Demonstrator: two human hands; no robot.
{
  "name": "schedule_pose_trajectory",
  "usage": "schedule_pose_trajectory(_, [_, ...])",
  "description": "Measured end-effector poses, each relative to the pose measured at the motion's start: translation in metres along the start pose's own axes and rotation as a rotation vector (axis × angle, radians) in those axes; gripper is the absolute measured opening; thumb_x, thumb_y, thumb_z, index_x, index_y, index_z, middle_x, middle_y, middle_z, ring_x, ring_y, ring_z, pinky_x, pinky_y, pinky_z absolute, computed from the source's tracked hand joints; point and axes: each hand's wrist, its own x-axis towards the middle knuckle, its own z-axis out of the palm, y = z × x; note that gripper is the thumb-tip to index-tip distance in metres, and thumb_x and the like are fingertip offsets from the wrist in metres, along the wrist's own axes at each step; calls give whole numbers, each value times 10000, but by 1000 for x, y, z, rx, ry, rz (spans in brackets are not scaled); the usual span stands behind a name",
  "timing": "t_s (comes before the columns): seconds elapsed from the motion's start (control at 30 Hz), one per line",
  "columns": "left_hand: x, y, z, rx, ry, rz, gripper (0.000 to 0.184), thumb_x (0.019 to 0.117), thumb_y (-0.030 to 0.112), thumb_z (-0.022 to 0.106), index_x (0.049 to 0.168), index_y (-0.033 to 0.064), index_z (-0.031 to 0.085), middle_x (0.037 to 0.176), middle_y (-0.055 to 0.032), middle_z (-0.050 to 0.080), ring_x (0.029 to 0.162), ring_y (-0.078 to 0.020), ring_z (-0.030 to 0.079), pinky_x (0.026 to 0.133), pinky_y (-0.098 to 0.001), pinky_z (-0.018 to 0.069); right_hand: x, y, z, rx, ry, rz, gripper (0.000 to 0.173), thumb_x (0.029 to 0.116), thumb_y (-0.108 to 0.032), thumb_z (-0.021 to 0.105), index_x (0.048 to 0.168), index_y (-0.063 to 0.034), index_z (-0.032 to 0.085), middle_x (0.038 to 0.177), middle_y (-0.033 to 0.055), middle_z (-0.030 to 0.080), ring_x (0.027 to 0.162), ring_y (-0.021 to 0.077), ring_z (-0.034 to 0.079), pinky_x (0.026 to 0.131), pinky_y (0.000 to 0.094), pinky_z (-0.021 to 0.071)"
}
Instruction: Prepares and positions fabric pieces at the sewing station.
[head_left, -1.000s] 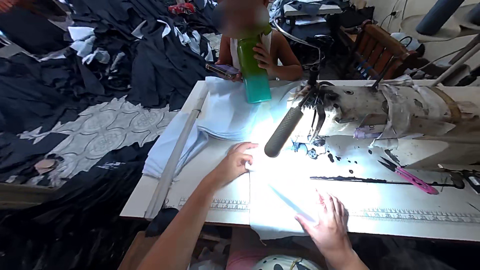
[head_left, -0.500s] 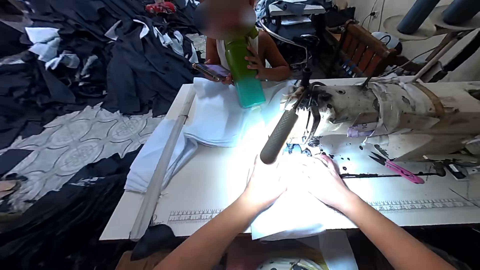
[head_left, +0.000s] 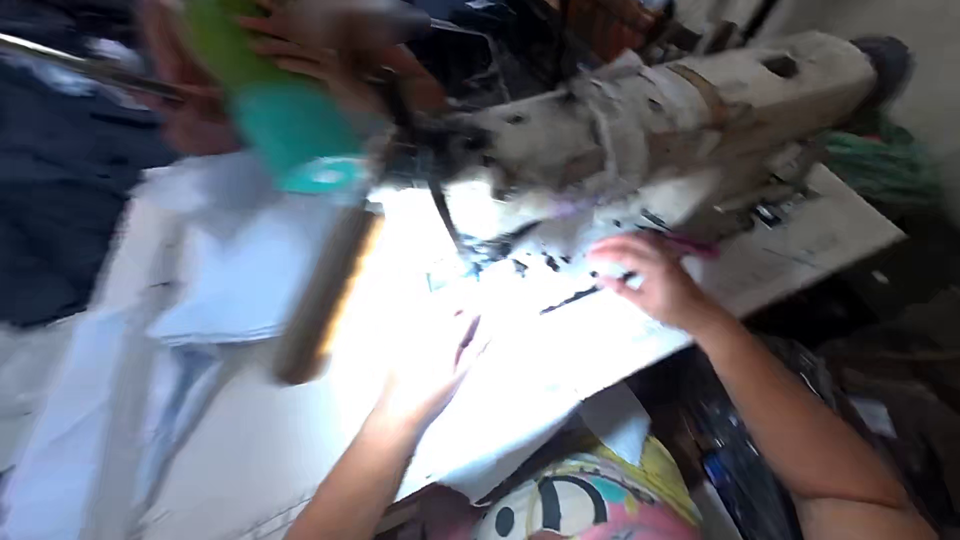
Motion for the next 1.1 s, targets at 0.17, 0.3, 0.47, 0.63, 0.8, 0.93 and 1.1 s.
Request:
schedule_pose_trajectory(0.17, [-13, -22, 1, -309, -132, 82, 485, 1055, 412, 458, 1010, -14, 686, 908, -106, 686, 858, -63, 636, 804, -229, 520, -134, 48, -102, -139, 731, 371, 224, 1044, -102, 524, 1015, 97, 623, 966, 34, 654, 928, -29, 617, 876, 184, 522])
schedule_pose_trajectory(0.3, [-22, -34, -21, -319, -416, 198, 510, 1072, 364, 390, 963, -14, 715, 997, -159, 712, 1011, -231, 643, 931, -408, 476, -289, 44, -72, -216, 511, 1070, 335, 1053, -132, 510, 1144, 177, 601, 1109, 297, 657, 1035, 307, 659, 957, 429, 524])
schedule_pose_trajectory(0.47, [-38, -9, -31, -187, -367, 206, 477, 1071, 326, 414, 975, 11, 758, 1128, -190, 731, 1148, -301, 652, 1030, -492, 425, -426, 28, 6, -333, 73, 1485, 491, 958, -235, 712, 1337, 58, 604, 1425, 345, 508, 1335, 548, 461, 1082, 674, 365])
schedule_pose_trajectory(0.63, [-57, 16, -22, -150, -197, 181, 290, 998, 40, 478, 1106, -118, 695, 1172, -327, 684, 1181, -400, 655, 1058, -401, 482, -444, 33, 17, -334, 25, 1520, 241, 984, -117, 669, 1117, 80, 709, 1311, 323, 588, 1263, 531, 514, 1054, 632, 405])
schedule_pose_trajectory(0.8, [-66, 18, -15, -164, -147, 130, 315, 944, 37, 454, 1077, -106, 702, 1183, -329, 675, 1192, -404, 641, 1050, -393, 479, -426, 36, -11, -316, 225, 1347, 224, 985, -64, 628, 1057, 142, 682, 1248, 370, 596, 1230, 552, 535, 1062, 632, 406])
schedule_pose_trajectory(0.93, [-65, 17, -13, -233, -114, 93, 326, 951, 93, 464, 1052, -91, 714, 1184, -299, 685, 1201, -336, 642, 1037, -344, 481, -307, 32, -59, -316, 624, 912, 258, 974, -60, 580, 980, 195, 617, 1220, 383, 599, 1220, 435, 578, 1045, 466, 461])
schedule_pose_trajectory(1.1, [-60, 32, -6, -218, 14, 66, 325, 952, 155, 485, 1011, -14, 756, 1131, -183, 737, 1100, -243, 704, 946, -324, 549, -129, -26, -68, -88, 932, 32, 105, 1053, -317, 533, 1091, -289, 626, 1304, -202, 553, 1237, -63, 503, 1022, 191, 453])
